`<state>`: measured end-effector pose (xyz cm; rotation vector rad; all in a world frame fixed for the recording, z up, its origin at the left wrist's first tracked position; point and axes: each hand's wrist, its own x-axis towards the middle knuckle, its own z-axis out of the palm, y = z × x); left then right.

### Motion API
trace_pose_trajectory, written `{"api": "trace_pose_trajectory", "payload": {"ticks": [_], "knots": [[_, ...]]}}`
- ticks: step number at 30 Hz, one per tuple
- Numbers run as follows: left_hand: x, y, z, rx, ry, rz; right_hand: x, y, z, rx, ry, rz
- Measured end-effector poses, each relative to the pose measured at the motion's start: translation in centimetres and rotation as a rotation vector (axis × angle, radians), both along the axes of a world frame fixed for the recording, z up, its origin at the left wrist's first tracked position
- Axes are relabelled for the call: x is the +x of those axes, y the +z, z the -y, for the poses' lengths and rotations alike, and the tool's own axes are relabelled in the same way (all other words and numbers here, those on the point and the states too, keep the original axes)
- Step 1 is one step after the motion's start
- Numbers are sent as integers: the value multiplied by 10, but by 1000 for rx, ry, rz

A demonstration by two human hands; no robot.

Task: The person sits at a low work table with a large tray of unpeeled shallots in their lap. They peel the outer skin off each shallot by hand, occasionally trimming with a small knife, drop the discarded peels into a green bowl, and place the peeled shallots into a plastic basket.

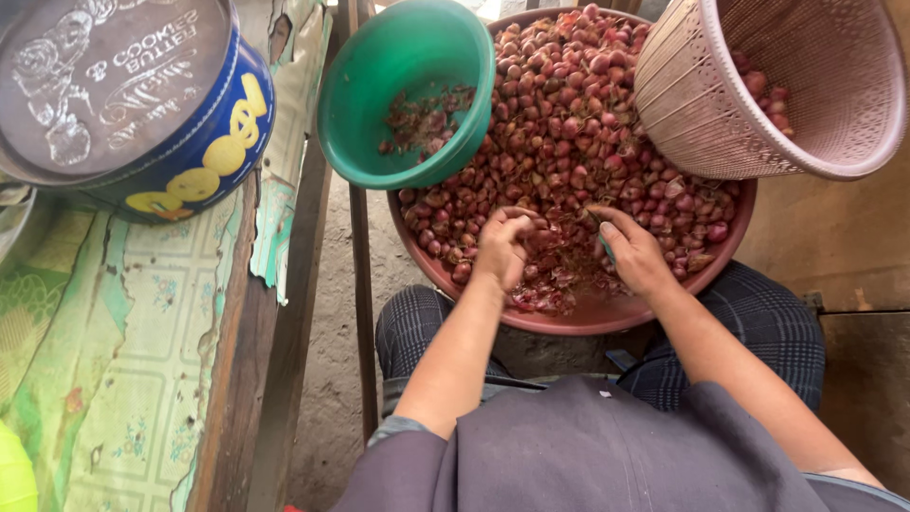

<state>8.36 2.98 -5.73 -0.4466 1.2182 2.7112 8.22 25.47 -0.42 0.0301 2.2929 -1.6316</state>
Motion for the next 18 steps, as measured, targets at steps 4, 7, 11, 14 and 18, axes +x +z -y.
{"api": "trace_pose_trajectory", "payload": {"ticks": [4, 7, 11, 14, 18], "knots": [[3, -4, 16, -766, -154, -224, 3, 6, 5, 36, 79, -14], [26, -3, 11, -1470, -299, -430, 3, 2, 11, 48, 99, -31], [29, -5, 9, -1594, -322, -493, 3, -6, 14, 22, 58, 12], [17, -14, 5, -842, -324, -219, 8, -12, 19, 58, 171, -112], [15, -26, -10, -366, -245, -180, 15, -22, 27, -90, 107, -109]]}}
